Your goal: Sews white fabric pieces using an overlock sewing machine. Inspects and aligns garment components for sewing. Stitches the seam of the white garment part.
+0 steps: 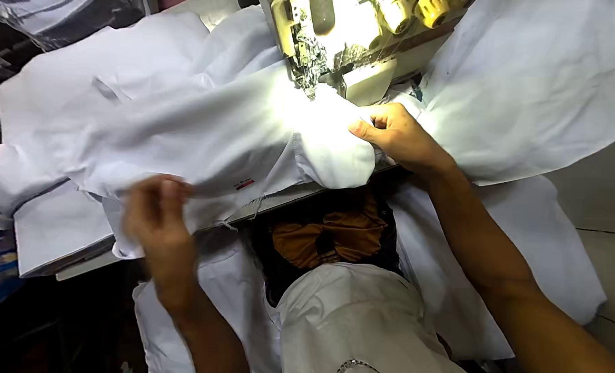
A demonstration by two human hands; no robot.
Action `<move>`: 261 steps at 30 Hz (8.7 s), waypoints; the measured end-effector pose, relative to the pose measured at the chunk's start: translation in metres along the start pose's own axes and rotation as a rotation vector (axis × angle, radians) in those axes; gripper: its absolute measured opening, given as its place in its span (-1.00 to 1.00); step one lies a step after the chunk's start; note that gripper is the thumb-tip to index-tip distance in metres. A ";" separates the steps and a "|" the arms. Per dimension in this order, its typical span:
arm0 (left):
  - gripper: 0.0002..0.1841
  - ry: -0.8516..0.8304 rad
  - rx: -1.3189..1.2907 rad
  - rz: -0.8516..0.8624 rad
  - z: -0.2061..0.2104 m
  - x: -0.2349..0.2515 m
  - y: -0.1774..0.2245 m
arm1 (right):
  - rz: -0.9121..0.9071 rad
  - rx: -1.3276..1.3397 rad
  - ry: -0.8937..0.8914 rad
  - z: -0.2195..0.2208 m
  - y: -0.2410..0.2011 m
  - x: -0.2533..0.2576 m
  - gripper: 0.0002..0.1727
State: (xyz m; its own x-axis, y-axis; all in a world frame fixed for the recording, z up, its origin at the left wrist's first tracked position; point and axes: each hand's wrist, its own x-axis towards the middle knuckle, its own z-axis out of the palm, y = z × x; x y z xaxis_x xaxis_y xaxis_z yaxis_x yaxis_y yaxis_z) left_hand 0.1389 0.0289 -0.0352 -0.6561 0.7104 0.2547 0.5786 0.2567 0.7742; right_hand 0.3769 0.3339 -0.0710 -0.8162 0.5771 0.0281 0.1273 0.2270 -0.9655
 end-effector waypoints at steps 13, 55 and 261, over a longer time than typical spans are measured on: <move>-0.65 0.219 -0.949 -0.475 0.120 -0.028 0.041 | 0.078 0.120 -0.167 -0.024 -0.020 0.003 -0.94; -0.78 0.118 0.163 0.262 0.139 0.022 0.096 | -0.037 0.051 0.232 0.037 -0.003 -0.014 -0.81; 0.03 0.059 1.000 -0.067 -0.069 0.051 -0.033 | -0.322 -0.927 0.096 0.077 0.025 -0.042 -0.69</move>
State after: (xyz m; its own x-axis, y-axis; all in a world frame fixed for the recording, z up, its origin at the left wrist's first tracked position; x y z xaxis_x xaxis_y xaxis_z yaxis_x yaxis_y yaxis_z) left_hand 0.0531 0.0112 -0.0077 -0.7094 0.6479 0.2774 0.6633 0.7468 -0.0481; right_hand 0.3711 0.2544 -0.1163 -0.8453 0.4318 0.3146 0.3320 0.8859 -0.3239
